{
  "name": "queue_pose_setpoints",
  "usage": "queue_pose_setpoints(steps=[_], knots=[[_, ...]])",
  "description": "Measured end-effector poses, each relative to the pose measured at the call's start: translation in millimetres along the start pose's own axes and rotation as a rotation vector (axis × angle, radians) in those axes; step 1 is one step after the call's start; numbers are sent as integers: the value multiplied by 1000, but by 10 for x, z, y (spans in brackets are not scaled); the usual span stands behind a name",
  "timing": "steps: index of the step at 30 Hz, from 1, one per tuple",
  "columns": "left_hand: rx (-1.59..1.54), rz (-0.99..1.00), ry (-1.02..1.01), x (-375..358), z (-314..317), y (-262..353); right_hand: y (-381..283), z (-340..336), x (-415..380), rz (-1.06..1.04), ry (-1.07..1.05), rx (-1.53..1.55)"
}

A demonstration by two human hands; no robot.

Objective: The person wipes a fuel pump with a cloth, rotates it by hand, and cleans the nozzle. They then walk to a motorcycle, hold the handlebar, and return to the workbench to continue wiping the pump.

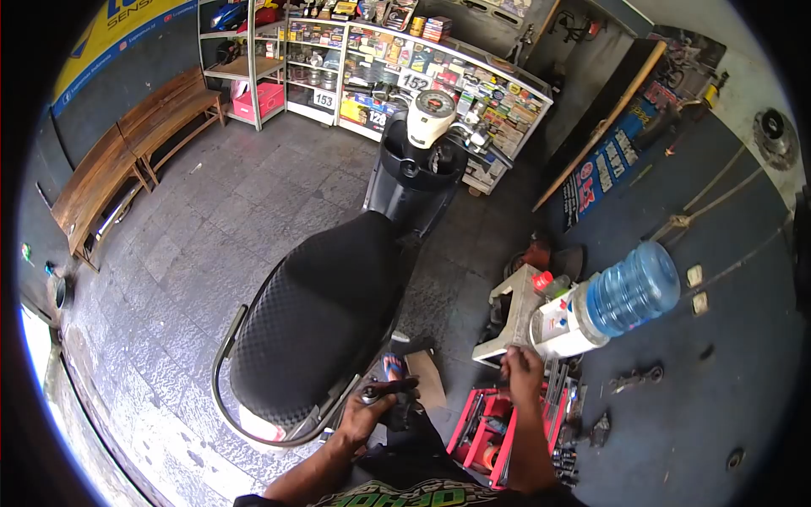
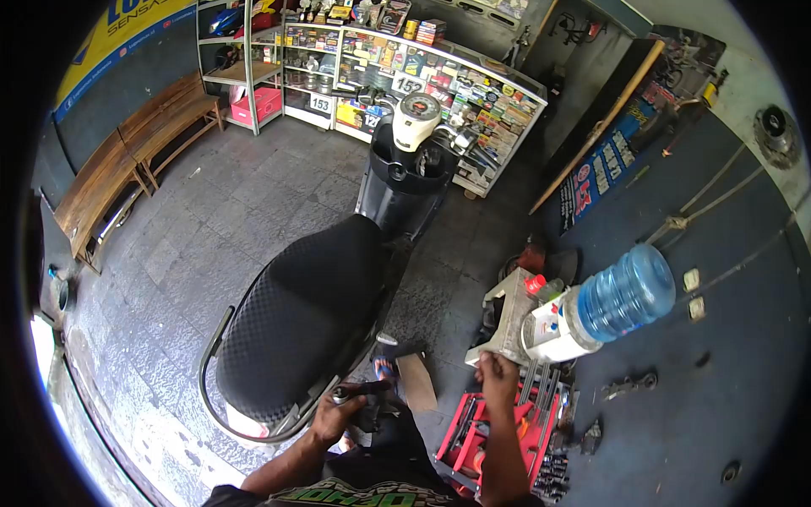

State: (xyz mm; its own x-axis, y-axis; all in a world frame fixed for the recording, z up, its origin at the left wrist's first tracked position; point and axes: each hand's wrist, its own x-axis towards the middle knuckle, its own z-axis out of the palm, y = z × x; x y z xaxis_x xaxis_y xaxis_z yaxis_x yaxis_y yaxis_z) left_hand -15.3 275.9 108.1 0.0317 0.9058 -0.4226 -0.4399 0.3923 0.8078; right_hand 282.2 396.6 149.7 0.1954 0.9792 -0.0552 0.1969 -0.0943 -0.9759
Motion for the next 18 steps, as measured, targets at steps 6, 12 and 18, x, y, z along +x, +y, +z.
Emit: queue_pose_setpoints(steps=[6,12,18], knots=[[-200,129,317,819,-211,25,-191,183,2969,-216,-31,74],[-213,202,537,1420,273,640,-495,750,4945,-158,-51,-29],[-132,188,642,1782,554,876,-556,979,5527,-116,-300,51]])
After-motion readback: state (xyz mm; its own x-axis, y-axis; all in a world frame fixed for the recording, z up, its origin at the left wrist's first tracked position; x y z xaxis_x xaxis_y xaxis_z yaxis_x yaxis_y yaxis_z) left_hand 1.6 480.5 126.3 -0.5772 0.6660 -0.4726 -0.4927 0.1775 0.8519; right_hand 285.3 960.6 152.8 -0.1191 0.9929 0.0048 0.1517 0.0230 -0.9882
